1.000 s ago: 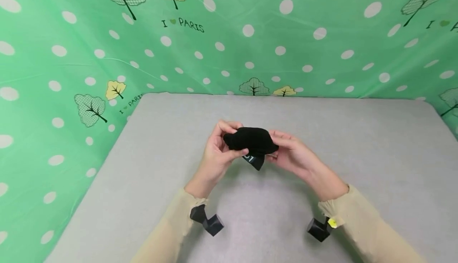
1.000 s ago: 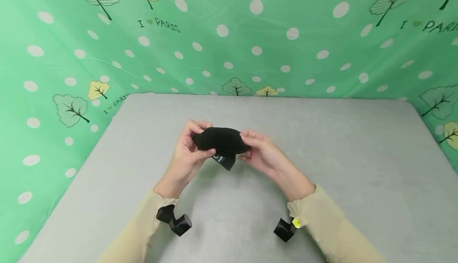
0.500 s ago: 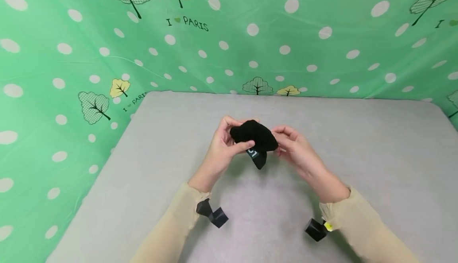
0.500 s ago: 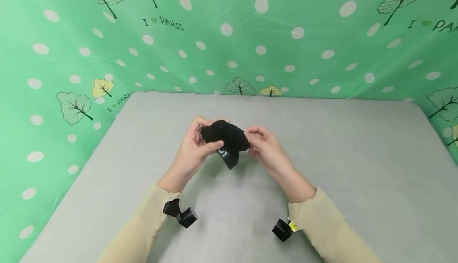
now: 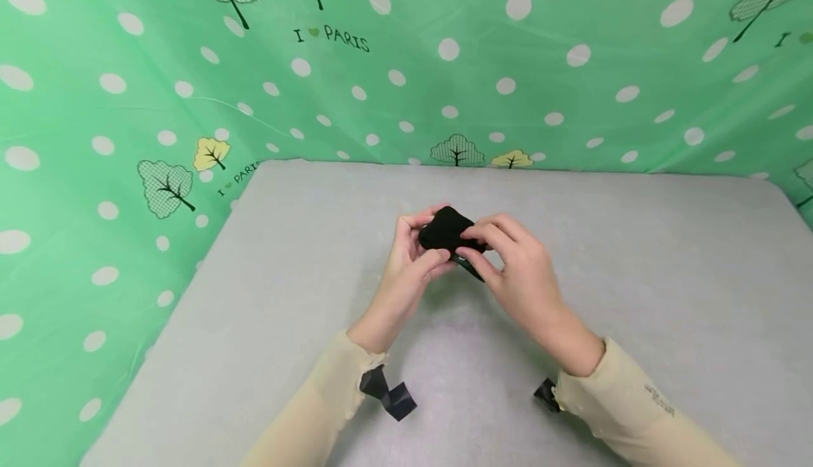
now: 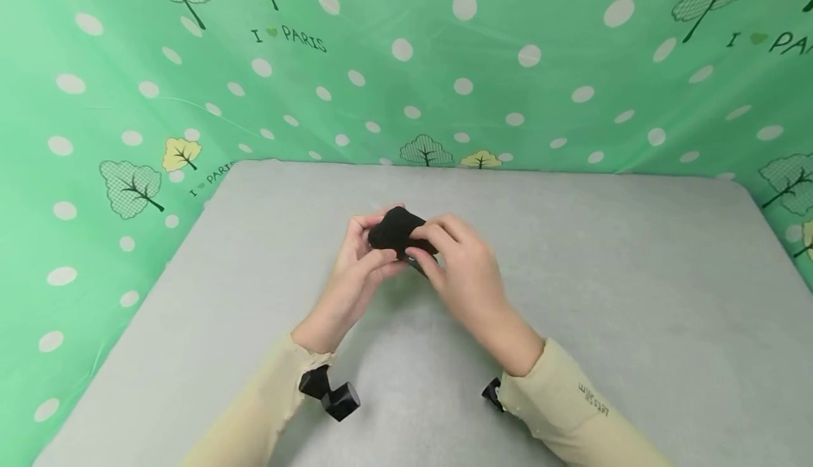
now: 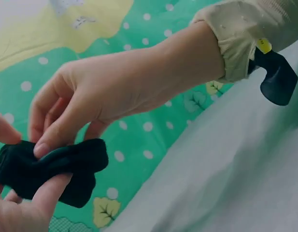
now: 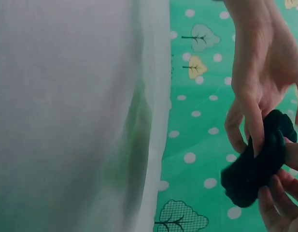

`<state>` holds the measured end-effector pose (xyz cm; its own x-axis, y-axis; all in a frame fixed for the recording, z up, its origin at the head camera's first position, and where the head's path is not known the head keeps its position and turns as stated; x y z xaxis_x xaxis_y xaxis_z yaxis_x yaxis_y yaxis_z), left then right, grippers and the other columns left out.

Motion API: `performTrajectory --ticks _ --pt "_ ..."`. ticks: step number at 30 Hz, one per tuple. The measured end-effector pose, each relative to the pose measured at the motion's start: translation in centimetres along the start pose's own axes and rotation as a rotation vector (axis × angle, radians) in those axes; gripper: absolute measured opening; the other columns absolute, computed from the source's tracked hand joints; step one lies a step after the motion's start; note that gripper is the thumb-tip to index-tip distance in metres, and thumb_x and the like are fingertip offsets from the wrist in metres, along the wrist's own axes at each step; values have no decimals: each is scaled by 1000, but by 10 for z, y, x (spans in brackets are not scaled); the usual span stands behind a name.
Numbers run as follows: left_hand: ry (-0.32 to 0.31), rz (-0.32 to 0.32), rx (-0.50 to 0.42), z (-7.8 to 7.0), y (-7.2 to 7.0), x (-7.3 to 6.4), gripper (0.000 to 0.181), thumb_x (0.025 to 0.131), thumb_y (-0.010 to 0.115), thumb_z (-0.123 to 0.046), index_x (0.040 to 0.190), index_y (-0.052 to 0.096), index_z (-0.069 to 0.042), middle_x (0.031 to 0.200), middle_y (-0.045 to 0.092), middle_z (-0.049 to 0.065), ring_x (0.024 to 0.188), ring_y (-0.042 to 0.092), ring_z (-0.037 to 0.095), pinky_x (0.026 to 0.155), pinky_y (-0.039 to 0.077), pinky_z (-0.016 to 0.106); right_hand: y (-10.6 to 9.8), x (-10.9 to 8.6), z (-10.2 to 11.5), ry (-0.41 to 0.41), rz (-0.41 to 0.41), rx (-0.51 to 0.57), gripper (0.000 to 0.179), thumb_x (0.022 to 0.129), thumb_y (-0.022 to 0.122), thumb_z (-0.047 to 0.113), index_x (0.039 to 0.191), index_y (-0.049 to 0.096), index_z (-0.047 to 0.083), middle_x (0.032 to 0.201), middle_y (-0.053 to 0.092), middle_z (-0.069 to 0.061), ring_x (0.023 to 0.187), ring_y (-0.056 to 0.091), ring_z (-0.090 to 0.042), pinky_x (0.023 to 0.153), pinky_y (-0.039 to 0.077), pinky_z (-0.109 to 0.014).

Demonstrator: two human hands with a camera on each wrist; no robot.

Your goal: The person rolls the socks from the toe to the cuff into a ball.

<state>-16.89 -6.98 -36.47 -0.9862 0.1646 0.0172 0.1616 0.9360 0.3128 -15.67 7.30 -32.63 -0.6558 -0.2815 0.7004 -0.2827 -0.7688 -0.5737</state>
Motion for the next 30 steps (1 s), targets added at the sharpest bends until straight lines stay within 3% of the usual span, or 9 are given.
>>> performTrajectory --ticks 4,10,17,20,24,26,30 --pt "-5 17 46 1 -2 0 44 92 55 7 130 35 -7 155 38 12 133 46 25 82 57 22 -1 0 0 -38 -2 -69 23 78 85 10 97 74 6 95 69 -6 80 69 -18 66 58 -32" --pt "63 -56 237 2 -7 8 40 90 67 4 119 41 -5 132 47 9 110 52 22 75 60 26 4 -1 3 -112 -3 -159 9 83 71 2 92 70 2 91 67 -9 71 68 -21 55 56 -34" --pt "175 -157 493 3 -6 16 37 83 64 5 111 43 -7 113 48 8 96 54 24 67 55 26 11 -7 11 -188 -17 -109 11 82 62 -1 92 65 1 89 65 -10 81 63 -27 72 56 -39" --pt "171 -175 529 5 -4 16 41 84 67 -1 117 43 -7 113 51 11 95 57 26 71 54 28 14 -8 2 -89 0 -99 11 84 63 -1 95 63 0 90 64 -11 82 62 -26 70 55 -38" --pt "80 -88 542 7 1 15 58 88 74 -14 138 44 -8 120 52 14 101 61 25 83 55 34 8 -7 -23 123 5 -46 10 90 62 -1 100 61 0 92 63 -13 81 64 -23 69 54 -37" --pt "51 -51 562 6 2 15 61 88 76 -16 141 48 -9 119 53 14 101 61 25 85 56 36 4 -7 -33 193 -6 33 10 90 63 -3 100 61 -1 94 64 -13 82 65 -22 71 55 -34" --pt "77 -38 567 3 1 18 56 85 79 -14 134 54 -9 122 58 10 110 61 23 97 53 41 2 -10 -43 272 -22 218 11 89 65 -4 100 64 -2 97 66 -12 86 67 -23 75 56 -18"
Point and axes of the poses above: each hand's wrist, its own x-axis towards the middle knuckle, its own y-axis out of the palm, z = x × y, the point moved 6 cm from there along x, towards the middle knuckle
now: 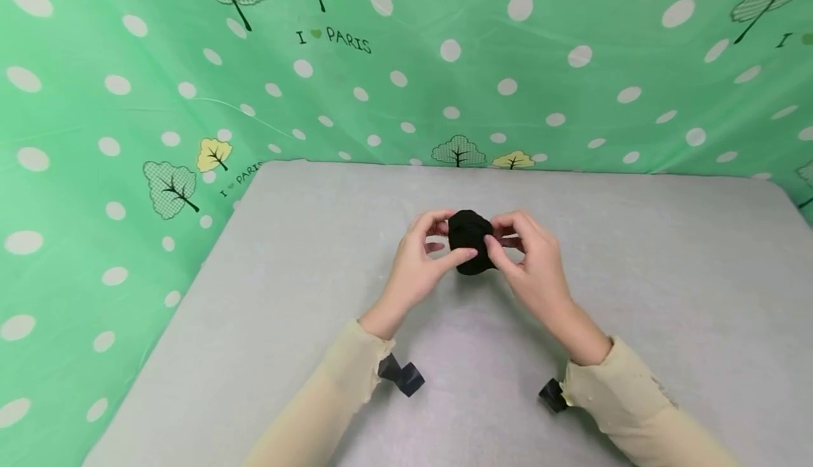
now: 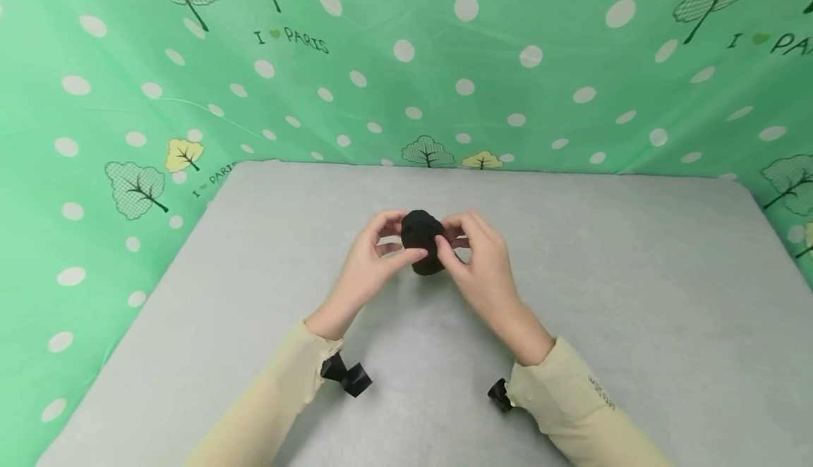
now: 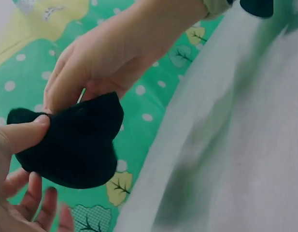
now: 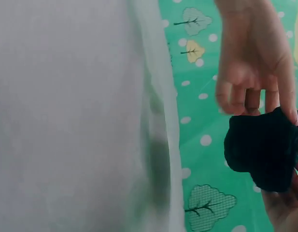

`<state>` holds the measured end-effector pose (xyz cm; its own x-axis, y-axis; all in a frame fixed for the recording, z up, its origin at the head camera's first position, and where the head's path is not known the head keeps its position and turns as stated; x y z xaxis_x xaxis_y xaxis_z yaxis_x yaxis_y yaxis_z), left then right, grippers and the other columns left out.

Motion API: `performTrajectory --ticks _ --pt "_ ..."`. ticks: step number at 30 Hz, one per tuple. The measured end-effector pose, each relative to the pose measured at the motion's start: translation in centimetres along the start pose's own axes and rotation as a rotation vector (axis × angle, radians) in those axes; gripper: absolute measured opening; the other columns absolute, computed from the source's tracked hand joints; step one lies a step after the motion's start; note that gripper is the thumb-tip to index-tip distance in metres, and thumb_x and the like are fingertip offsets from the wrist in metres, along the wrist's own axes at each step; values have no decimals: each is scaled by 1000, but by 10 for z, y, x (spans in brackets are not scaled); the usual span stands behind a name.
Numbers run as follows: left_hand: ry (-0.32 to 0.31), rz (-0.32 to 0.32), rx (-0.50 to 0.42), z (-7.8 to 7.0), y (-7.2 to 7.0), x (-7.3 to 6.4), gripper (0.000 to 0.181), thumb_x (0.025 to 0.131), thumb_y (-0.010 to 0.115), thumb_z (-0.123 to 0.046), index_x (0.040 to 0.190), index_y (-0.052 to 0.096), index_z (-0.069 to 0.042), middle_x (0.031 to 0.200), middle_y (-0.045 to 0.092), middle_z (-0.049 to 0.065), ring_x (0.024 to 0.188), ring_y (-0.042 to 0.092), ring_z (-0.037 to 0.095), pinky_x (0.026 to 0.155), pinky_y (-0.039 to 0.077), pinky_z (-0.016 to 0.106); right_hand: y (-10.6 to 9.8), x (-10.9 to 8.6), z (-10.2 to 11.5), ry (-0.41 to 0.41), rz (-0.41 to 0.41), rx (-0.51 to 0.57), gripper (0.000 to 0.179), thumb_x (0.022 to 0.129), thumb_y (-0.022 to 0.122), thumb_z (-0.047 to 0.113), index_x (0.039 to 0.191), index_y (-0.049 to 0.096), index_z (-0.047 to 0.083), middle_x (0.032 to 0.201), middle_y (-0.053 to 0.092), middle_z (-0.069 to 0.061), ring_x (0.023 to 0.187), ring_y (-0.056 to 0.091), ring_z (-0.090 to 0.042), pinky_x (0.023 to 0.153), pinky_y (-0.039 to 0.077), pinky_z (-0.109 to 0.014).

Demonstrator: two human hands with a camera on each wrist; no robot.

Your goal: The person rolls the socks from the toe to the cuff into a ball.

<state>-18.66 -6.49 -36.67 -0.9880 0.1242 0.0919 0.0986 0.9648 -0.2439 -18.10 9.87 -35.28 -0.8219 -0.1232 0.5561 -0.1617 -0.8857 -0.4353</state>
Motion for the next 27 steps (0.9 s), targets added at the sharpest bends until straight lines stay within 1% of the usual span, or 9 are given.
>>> performTrajectory --ticks 2,5,11,13,15,20,22,24,27 --pt "11 7 -29 0 1 1 53 85 79 -13 131 52 -9 124 62 10 112 62 23 97 53 40 1 -1 -1 8 2 35 11 90 65 -4 100 65 -2 98 67 -12 87 68 -23 75 54 -13" --pt "26 12 -50 1 3 2 50 86 77 -13 127 49 -9 123 67 12 105 68 25 90 57 38 2 -2 4 -58 -11 -39 10 90 62 -4 99 65 -1 95 68 -12 84 70 -23 72 57 -19" --pt "80 -90 120 0 -4 6 39 87 73 -14 119 51 -10 112 73 8 86 65 21 73 55 29 4 -9 27 -341 -58 -218 12 85 58 -7 92 64 0 85 64 -12 73 65 -22 62 56 -33" --pt "83 -111 168 0 -5 6 38 86 71 -13 118 51 -10 113 72 7 85 63 22 73 53 29 6 -12 30 -376 -53 -242 11 84 59 -7 92 64 -2 85 63 -12 72 64 -22 61 55 -34" --pt "74 -116 192 0 -6 6 39 87 70 -15 119 50 -9 114 70 8 87 62 23 74 52 30 8 -12 28 -320 -26 -240 11 86 62 -6 95 63 -2 88 64 -12 74 66 -21 62 56 -33" --pt "39 -126 162 0 -7 3 44 90 71 -20 124 46 -8 122 67 10 100 66 26 76 56 33 9 -9 8 61 88 -82 14 90 68 4 101 59 1 92 67 -10 80 67 -17 69 60 -28" --pt "36 -120 120 0 -7 2 45 91 71 -21 126 44 -9 125 65 10 104 66 27 77 57 33 10 -8 2 164 117 -29 11 92 66 7 99 61 1 91 69 -11 79 67 -14 68 58 -22" --pt "35 -89 69 -1 -5 1 52 91 73 -20 131 42 -9 131 61 10 108 64 27 79 58 34 8 -7 -1 218 111 -15 8 95 64 9 96 63 2 88 70 -11 75 65 -10 65 55 -16" --pt "22 1 45 -1 2 -2 79 86 79 -20 147 30 -13 143 51 11 118 59 27 88 57 40 4 -4 -2 235 66 6 8 95 63 8 93 65 1 85 71 -13 70 62 -1 62 50 -11"
Point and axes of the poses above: each hand's wrist, its own x-axis towards the middle knuckle, its own y-axis out of the palm, z = x × y, the point moved 6 cm from there along x, towards the middle knuckle
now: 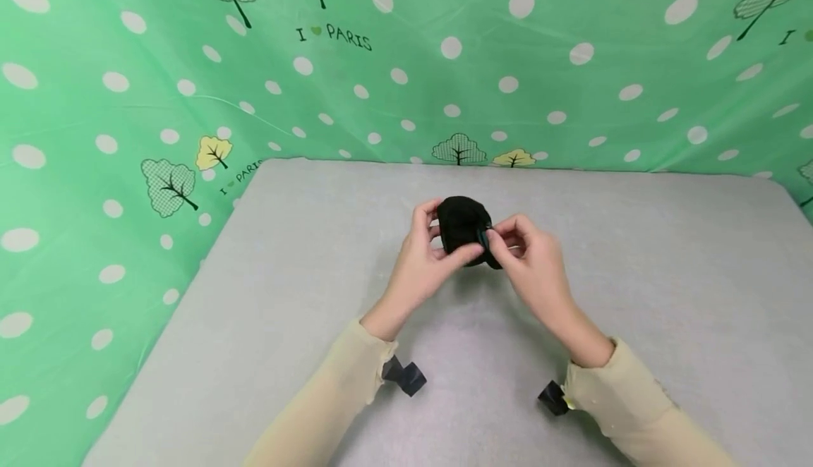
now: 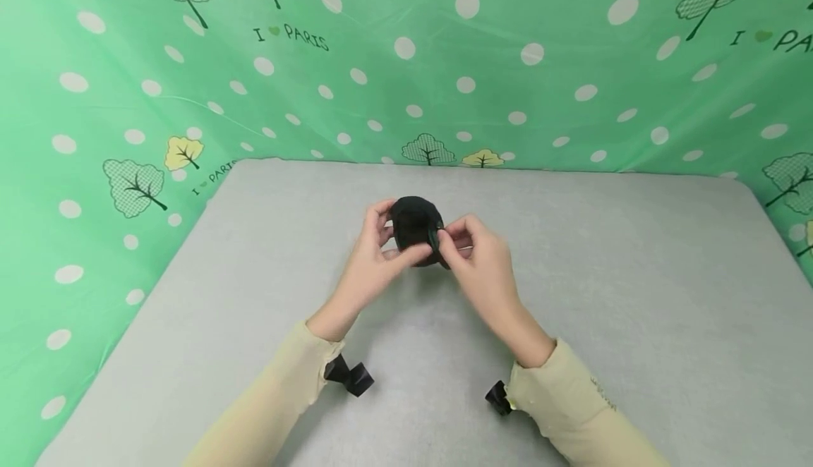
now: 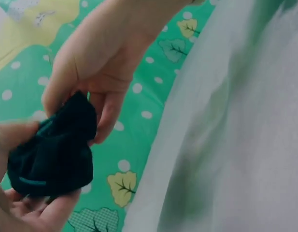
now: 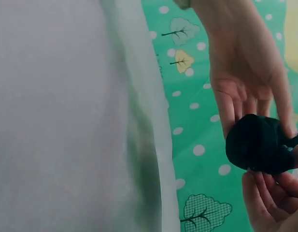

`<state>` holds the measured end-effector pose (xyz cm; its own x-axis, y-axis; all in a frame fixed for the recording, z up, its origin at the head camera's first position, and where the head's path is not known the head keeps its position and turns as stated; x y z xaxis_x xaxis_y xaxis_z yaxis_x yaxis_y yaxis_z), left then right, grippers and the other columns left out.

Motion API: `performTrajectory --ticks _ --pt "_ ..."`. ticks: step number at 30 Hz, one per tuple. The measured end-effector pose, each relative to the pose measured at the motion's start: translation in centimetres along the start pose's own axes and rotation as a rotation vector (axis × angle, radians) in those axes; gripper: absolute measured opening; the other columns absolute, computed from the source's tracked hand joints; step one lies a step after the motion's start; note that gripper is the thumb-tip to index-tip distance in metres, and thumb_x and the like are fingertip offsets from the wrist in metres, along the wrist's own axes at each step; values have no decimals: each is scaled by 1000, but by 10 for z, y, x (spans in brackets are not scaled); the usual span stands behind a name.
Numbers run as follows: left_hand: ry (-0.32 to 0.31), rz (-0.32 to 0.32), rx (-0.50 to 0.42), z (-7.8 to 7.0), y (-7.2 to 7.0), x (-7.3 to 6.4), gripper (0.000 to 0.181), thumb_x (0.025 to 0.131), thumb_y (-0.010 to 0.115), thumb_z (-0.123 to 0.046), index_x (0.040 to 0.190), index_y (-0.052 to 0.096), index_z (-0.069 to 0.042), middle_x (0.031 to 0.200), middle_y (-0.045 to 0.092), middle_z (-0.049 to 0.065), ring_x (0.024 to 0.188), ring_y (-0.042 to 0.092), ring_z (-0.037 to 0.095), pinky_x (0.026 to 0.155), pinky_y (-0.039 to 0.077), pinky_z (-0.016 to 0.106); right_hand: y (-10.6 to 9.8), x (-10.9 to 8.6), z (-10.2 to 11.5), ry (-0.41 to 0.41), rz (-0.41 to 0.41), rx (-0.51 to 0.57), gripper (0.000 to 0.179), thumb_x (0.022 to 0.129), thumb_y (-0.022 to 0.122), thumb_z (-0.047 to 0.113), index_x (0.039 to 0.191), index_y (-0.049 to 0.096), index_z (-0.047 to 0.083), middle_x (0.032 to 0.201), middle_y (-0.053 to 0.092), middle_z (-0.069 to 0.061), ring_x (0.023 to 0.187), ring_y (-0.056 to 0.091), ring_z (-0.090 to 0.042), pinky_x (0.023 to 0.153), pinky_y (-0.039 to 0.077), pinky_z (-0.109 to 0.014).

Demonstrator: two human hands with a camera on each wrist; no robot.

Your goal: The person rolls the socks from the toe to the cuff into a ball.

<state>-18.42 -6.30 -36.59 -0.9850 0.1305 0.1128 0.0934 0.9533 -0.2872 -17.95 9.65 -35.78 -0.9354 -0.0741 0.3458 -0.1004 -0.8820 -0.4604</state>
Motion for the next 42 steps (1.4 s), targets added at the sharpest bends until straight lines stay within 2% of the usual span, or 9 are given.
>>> performTrajectory --ticks 4,7,14,18,23,27,33,38,42 --pt "8 57 119 -2 8 -4 115 78 87 -26 159 5 -17 159 32 12 140 42 27 111 42 48 -2 1 2 -21 -33 49 8 94 65 6 92 65 -1 85 71 -16 70 60 11 62 51 -8" --pt "23 26 192 -4 9 -4 116 79 85 -27 159 2 -15 161 30 15 146 37 27 118 34 48 -1 0 3 -53 -39 68 8 94 66 5 91 65 -2 85 71 -16 72 63 10 64 51 -8" --pt "78 -44 190 -3 3 0 90 81 81 -19 151 23 -17 136 57 16 121 58 28 104 46 47 0 -3 8 -258 -29 -34 6 92 67 0 90 62 -1 82 69 -10 74 69 -16 71 47 -4" --pt "105 -78 170 1 -4 3 79 82 79 -21 146 32 -19 121 65 12 110 62 24 95 49 45 1 -5 12 -368 0 -121 10 89 68 -4 92 60 1 82 67 -7 74 66 -15 68 50 -18" --pt "106 -138 281 7 -14 6 71 82 74 -19 144 40 -17 113 69 12 100 65 27 87 53 45 11 -11 18 -456 91 -165 14 88 68 -4 94 58 4 82 63 -4 74 59 -11 67 51 -31" --pt "53 -47 321 7 -11 6 71 87 74 -22 148 39 -10 129 65 17 109 66 30 93 54 47 15 -10 10 -330 121 -69 6 95 63 2 95 57 3 81 63 -3 73 58 -8 67 49 -24" --pt "-88 212 -44 6 -3 5 75 92 70 -10 155 29 -6 147 48 17 119 63 34 98 55 37 10 -1 -19 -57 80 182 8 100 55 2 96 55 -6 85 64 -14 73 63 0 70 52 -12" --pt "-119 165 35 9 -3 5 80 86 77 -13 153 33 -9 148 45 12 117 62 31 90 57 31 14 -3 -30 147 159 321 14 97 60 2 105 54 -8 92 64 -6 81 67 -3 76 57 -19" --pt "-50 95 195 6 -3 7 76 85 79 -14 148 38 -5 144 50 15 110 62 31 85 58 35 18 -6 -31 204 222 183 12 96 63 6 100 60 -5 87 72 -13 79 73 -14 72 58 -23"
Point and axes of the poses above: each hand's wrist, its own x-axis towards the middle knuckle, its own y-axis out of the palm, z = x × y, the point moved 6 cm from there along x, towards the middle knuckle
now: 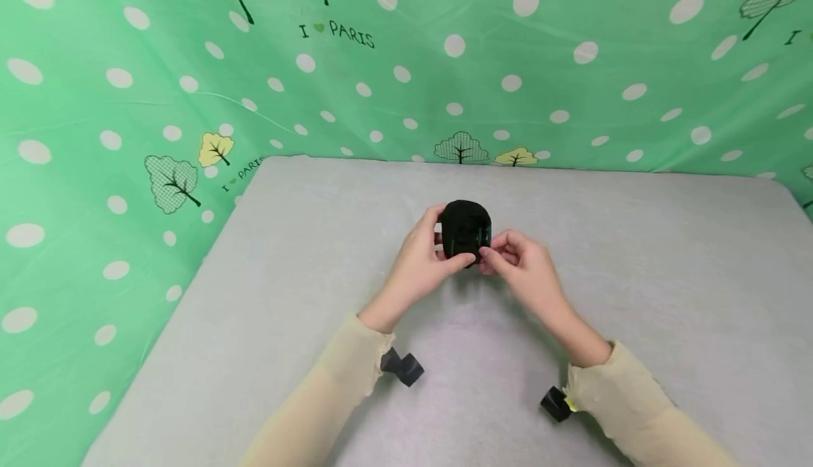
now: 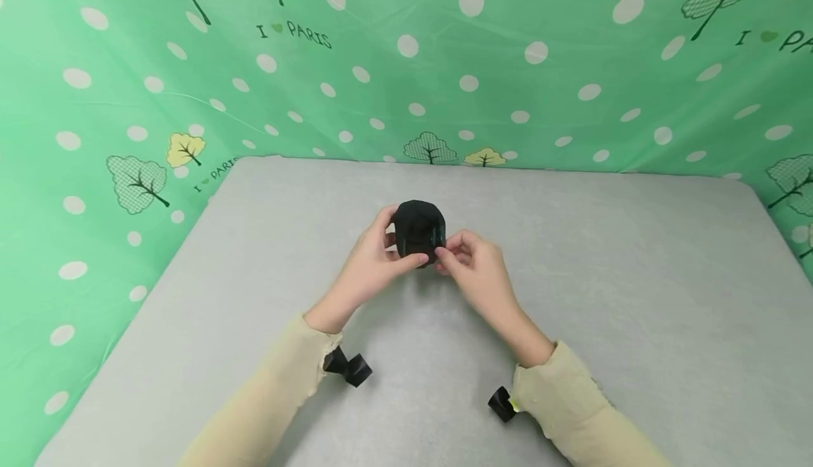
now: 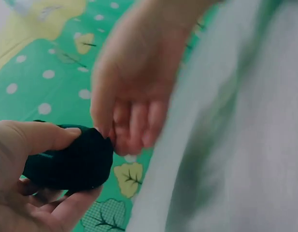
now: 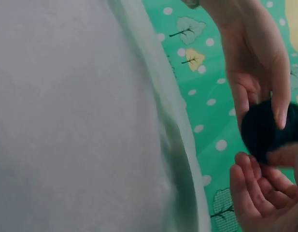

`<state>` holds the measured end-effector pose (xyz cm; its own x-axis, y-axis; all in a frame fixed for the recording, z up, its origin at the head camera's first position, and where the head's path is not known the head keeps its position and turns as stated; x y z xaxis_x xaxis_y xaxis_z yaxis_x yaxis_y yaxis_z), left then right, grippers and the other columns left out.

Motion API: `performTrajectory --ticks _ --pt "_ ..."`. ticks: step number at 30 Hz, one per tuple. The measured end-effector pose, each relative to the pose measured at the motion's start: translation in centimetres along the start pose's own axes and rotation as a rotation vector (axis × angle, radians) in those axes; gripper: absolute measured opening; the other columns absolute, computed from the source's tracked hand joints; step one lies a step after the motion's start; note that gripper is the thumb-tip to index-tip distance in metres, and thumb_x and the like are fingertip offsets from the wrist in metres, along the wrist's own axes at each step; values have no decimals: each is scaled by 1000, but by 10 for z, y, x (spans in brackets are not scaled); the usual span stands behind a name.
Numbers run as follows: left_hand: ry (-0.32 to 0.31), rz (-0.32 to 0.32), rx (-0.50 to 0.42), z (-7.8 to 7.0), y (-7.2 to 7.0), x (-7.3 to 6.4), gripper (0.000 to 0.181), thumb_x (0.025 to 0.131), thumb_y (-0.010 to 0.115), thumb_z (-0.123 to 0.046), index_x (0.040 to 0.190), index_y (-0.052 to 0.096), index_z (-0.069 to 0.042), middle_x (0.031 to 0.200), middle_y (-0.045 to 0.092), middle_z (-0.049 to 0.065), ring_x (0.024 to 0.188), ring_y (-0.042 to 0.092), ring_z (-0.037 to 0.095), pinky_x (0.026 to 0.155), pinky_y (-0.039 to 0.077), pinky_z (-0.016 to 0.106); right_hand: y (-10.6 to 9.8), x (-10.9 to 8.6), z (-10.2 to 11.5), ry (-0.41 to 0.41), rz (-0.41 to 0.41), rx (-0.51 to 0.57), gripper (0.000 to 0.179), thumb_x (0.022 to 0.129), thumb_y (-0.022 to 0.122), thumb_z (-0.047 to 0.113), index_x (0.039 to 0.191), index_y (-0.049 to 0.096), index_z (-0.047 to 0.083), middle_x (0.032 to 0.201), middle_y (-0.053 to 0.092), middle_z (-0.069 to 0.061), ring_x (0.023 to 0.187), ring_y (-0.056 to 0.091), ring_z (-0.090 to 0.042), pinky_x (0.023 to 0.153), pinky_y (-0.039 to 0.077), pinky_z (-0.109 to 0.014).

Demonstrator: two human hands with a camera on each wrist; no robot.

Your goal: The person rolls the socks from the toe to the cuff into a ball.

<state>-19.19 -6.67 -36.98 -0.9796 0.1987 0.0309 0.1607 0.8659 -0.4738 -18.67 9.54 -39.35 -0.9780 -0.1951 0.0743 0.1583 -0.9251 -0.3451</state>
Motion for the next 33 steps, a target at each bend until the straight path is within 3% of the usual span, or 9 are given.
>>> performTrajectory --ticks 5,7,9,11,15,19,21,25,33 --pt "61 -114 285 -2 -4 1 71 85 79 -18 144 43 -1 142 55 17 123 58 33 102 50 45 4 -9 14 -172 25 -199 8 96 65 7 89 63 3 82 75 -10 74 73 -27 65 54 -21" --pt "57 -144 354 -1 -7 1 69 85 79 -19 143 45 -2 141 56 16 129 55 32 108 46 44 5 -13 19 -237 36 -216 9 94 67 7 86 63 6 81 74 -7 73 72 -26 65 54 -21" --pt "55 -146 379 0 -8 0 67 85 79 -18 142 47 -3 139 58 15 128 56 31 108 46 44 5 -14 19 -244 52 -201 9 94 67 6 86 62 7 82 74 -6 73 72 -25 66 55 -21" --pt "54 -105 359 -1 -6 -1 67 86 79 -21 142 47 -3 137 59 15 125 58 31 105 48 43 4 -12 17 -210 62 -162 8 95 65 6 88 61 5 83 74 -9 75 72 -24 66 54 -20" --pt "49 49 202 -1 3 -2 69 89 76 -26 146 43 -4 137 59 14 117 62 28 95 55 38 -3 -6 10 -104 28 -131 12 98 63 14 94 59 3 83 73 -12 74 73 -20 63 52 -20" --pt "47 165 3 0 8 -3 63 95 69 -27 148 42 -7 140 55 11 119 61 26 92 56 30 -10 -1 10 -92 18 -137 17 99 62 17 94 56 2 78 71 -14 68 71 -21 63 57 -28" --pt "37 188 -78 2 8 -3 56 97 66 -24 146 45 -8 140 55 10 121 61 25 94 55 30 -12 1 10 -97 35 -131 15 100 60 15 93 56 2 77 71 -14 67 71 -21 64 59 -32" --pt "0 157 -168 6 3 -3 43 92 71 -18 133 58 -10 129 62 9 110 66 23 87 55 29 -16 0 11 -120 33 -144 13 99 57 9 87 56 4 77 71 -14 67 70 -20 63 56 -28" --pt "-44 -55 -15 10 -15 -2 32 85 78 -27 108 63 -12 105 67 5 82 64 17 69 50 25 -18 -7 15 -257 -35 -97 17 94 56 -1 79 57 6 74 68 -9 68 69 -11 59 50 -20"
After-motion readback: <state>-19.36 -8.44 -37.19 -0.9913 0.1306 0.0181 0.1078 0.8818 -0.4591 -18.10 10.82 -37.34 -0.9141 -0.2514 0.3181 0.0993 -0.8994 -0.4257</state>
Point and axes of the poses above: each hand's wrist, its own x-axis towards the middle knuckle, its own y-axis out of the palm, z = x × y, the point moved 6 cm from there along x, towards the middle knuckle
